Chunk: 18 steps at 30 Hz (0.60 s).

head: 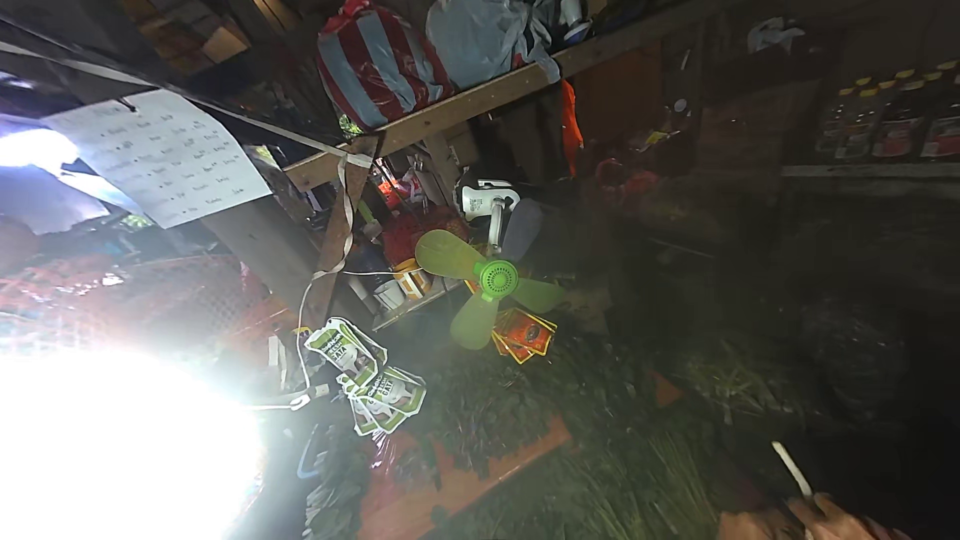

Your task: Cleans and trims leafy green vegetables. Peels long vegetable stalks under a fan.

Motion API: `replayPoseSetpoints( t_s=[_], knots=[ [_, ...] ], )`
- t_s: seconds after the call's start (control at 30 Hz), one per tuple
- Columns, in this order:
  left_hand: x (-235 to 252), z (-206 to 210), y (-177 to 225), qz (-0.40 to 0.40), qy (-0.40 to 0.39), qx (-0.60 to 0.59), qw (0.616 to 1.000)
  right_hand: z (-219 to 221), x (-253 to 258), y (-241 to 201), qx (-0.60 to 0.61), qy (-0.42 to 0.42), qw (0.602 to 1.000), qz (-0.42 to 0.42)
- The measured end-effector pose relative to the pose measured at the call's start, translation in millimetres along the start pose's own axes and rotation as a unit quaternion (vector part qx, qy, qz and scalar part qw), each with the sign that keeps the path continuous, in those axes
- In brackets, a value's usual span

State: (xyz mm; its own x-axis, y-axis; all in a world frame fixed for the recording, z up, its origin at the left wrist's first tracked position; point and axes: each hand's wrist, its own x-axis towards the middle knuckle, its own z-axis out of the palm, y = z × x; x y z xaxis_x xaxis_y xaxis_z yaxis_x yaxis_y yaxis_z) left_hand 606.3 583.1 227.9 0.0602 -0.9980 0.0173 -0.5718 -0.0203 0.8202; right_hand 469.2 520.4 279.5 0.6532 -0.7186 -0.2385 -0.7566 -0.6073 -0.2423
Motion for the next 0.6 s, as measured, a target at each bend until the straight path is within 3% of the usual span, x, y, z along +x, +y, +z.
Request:
replayPoseSetpoints(
  t_s=[0.23,0.4,0.6],
  knots=[
    [3,3,-3,-0.001,0.006,-0.030,1.000,7,5,0,-0.031,0.031,0.999,0.008],
    [5,2,-7,-0.002,0.021,-0.048,0.999,-4,-1,2,-0.012,0.056,0.997,-0.045],
    [2,-3,-7,0.001,-0.002,-0.047,0.999,-4,-2,29,-0.078,0.066,0.984,-0.147]
  ],
)
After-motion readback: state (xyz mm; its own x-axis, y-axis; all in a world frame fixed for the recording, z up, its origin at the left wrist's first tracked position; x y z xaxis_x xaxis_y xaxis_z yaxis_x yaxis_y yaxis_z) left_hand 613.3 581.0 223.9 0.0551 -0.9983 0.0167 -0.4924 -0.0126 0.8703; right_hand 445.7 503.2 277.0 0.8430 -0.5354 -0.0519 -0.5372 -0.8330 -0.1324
